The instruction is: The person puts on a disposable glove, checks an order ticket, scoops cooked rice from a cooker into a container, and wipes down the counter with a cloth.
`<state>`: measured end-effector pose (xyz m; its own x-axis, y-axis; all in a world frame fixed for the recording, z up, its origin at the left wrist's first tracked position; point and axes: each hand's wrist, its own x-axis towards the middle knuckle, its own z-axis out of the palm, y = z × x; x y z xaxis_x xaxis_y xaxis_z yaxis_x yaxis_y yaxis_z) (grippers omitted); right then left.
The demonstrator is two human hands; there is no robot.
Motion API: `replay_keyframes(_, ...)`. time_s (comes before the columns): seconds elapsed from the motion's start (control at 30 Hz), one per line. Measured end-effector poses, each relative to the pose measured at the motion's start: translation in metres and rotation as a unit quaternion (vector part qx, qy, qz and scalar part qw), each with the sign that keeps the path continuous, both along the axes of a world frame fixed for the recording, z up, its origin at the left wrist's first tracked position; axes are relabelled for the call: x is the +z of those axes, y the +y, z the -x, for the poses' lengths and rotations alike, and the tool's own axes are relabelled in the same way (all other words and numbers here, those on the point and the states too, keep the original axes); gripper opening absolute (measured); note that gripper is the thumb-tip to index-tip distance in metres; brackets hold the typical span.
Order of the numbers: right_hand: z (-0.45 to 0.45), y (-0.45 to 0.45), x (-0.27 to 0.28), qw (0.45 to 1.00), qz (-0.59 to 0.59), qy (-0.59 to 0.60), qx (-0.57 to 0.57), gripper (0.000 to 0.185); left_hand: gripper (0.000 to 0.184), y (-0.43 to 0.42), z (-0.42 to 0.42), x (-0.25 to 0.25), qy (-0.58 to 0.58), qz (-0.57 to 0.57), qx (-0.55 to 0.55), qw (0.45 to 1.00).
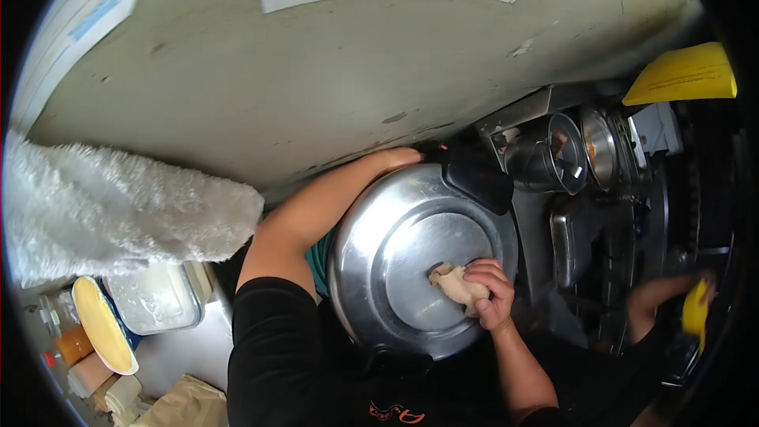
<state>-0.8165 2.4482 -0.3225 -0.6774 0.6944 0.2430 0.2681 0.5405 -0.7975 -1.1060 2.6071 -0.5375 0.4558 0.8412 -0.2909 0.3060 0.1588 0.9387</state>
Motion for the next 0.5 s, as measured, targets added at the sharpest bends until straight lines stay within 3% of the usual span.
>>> replay_keyframes(0.23,-0.003,-0.001,0.001,1.0,-0.016,0.003,0.001,0.034,0.048,-0.053,0.021,0.09,0.068,0.049,0.06,0.995)
replay_keyframes(0.27,-0.004,-0.001,0.002,1.0,-0.017,0.002,-0.001,0.032,0.057,-0.06,0.022,0.083,0.084,0.083,0.142,0.983)
replay_keyframes(0.33,-0.006,-0.001,0.004,1.0,-0.018,0.003,-0.002,0.029,0.06,-0.106,0.039,0.125,-0.035,0.137,0.204,0.969)
replay_keyframes(0.4,-0.005,-0.001,0.005,1.0,-0.017,0.008,0.003,0.026,0.058,-0.164,0.048,0.163,0.049,0.076,0.344,0.935)
replay_keyframes(0.5,-0.004,-0.005,0.007,1.0,-0.006,0.026,-0.008,0.024,0.052,-0.253,0.061,0.184,0.07,0.097,0.457,0.881)
